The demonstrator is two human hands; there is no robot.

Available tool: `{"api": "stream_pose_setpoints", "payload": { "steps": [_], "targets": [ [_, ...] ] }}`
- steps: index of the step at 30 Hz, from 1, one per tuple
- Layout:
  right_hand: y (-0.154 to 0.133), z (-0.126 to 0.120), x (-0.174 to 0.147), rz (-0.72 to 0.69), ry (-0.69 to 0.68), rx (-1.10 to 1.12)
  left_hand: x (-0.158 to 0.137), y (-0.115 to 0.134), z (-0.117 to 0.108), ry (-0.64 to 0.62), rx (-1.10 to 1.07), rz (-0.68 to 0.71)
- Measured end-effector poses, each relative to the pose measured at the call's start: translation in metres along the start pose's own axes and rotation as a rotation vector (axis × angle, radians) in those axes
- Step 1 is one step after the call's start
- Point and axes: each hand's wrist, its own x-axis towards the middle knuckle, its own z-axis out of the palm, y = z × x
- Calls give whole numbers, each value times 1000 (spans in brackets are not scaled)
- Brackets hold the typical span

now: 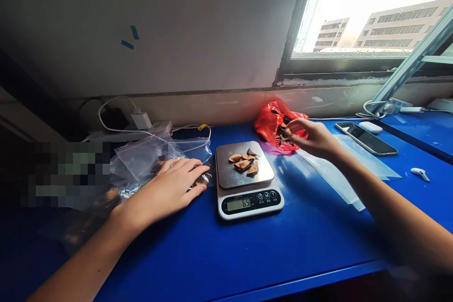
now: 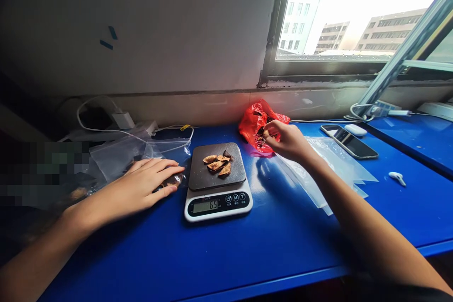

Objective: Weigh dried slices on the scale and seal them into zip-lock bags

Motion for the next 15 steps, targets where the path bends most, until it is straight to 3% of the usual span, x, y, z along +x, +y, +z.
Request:
{"api": "stream_pose_setpoints", "payload": {
  "steps": [5, 10, 15],
  "targets": [
    [-15, -12, -23, 287, 76, 742, 0, 3, -2, -24, 29, -2],
    [-18, 1, -23, 427, 110, 888, 0, 7, -6, -51, 18, -3],
    [-32, 13, -23, 403, 96, 918, -2, 7, -7, -66, 22, 5]
  ]
}}
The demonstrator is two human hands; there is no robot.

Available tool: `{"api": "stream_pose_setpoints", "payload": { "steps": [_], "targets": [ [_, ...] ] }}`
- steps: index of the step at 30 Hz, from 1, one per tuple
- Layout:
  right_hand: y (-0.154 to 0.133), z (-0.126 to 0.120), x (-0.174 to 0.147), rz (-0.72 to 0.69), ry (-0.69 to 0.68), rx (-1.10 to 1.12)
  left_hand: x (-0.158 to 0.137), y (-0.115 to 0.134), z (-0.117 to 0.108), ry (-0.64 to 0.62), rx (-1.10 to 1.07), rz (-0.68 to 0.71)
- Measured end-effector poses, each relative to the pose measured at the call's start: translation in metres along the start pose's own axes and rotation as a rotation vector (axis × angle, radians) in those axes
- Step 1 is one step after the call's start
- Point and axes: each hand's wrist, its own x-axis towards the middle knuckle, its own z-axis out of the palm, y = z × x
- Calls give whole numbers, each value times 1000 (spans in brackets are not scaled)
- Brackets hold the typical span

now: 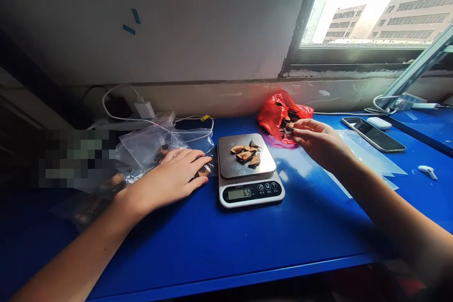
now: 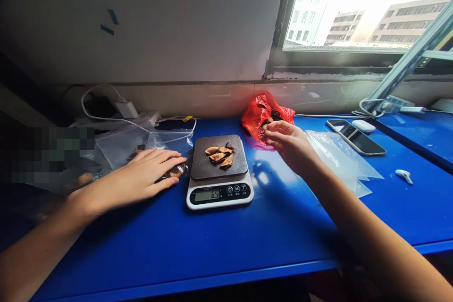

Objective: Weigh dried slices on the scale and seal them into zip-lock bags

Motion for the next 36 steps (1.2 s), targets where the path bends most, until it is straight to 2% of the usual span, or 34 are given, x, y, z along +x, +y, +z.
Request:
{"api": "stream_pose_setpoints", "payload": {
  "steps": [7, 10, 12, 14, 17, 19, 22, 25, 28, 32, 34, 36],
  "targets": [
    [-2, 21, -13, 52, -231, 35, -1, -4, 8, 57, 14, 24],
    [-2, 23, -15, 16, -294, -11, -1, -6, 11, 63, 30, 38],
    [-1, 24, -18, -71, -281, -112, -2, -5, 10, 62, 30, 35],
    [0, 26, -21, -228, -266, -349, -2, -4, 7, 52, 19, 27],
    [2, 32, -26, -449, -326, -694, -4, -1, 4, 34, 13, 22],
    [3, 37, -28, -526, -363, -776, -4, 0, 3, 32, 13, 28],
    [4, 41, -29, -627, -337, -839, -5, 0, 5, 41, -12, 24],
    [2, 38, -29, -697, -245, -887, -6, 0, 6, 55, -31, 14],
    [1, 34, -29, -675, -188, -945, -6, 0, 8, 62, -15, 20],
    [2, 35, -29, -645, -249, -992, -5, -3, 11, 60, 16, 23],
    [0, 34, -27, -658, -187, -990, -5, -5, 13, 77, 18, 30],
    [-4, 29, -23, -654, -66, -996, -5, -5, 13, 80, 22, 37]
  ]
}}
